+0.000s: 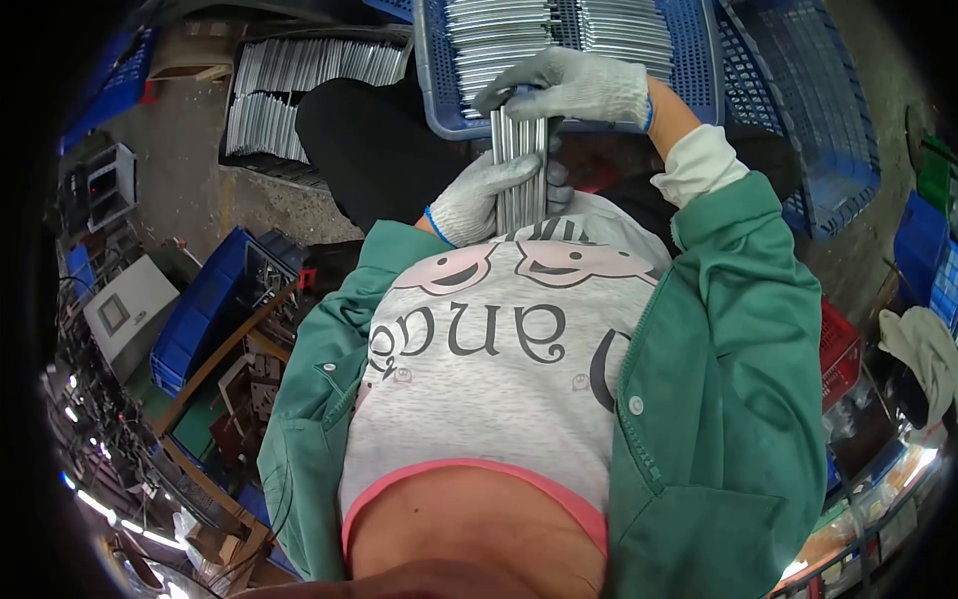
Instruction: Assembling and sorting small metal components at a manual workstation.
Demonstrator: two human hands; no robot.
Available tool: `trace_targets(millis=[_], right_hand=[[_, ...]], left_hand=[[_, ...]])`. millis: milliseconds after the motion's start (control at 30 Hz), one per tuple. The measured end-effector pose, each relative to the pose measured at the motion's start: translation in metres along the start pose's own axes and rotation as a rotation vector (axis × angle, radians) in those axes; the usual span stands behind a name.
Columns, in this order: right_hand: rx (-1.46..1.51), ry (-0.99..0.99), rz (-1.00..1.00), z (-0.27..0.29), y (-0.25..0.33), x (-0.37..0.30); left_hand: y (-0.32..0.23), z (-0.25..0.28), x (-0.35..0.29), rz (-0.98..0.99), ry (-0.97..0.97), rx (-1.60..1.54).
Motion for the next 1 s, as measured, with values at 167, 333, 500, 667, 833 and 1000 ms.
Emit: trace_targets(millis=[167,333,500,667,833,1000], right_hand=[[0.182,-0.487,-0.269,0.017,-0.003,-0.052],[-0.318,-0.573,-0.454,0.000,-0.005,-0.099],[-0.247,-0.666,-0.229,-0.009,0.009,-0.117],[-0.427,-0.596,-0.402,-0.008,-0.002,-0.128],[-0.705,-0.708,-0.088,-0.015,-0.018,-0.128],[-0.655,-0.653,-0.248,-0.019,-0.024,-0.125]], left_hand=[[0.005,-0.020,0.013,-0.085,0.003,0.052],[-0.039,-0.018,0.005,-0.221,-0.294,0.839],[-0.058,-0.006,0.027,-0.380,-0.222,1.141],[-0.045,0.026,0.052,-0.342,-0.352,1.405],[-0.042,0.027,0.058,-0.417,-0.460,1.612],[-0.038,0.021,0.055,-0.581,-0.524,1.757]])
Point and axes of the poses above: each hand's wrist, its own x-axis towards the middle knuckle, its own z-axis out of the back of the hand, y = z × x, the point moved 3 cm from there along x, towards the middle knuckle, and after that the axes turned 11 degrees about x, right-handed, at the moved point
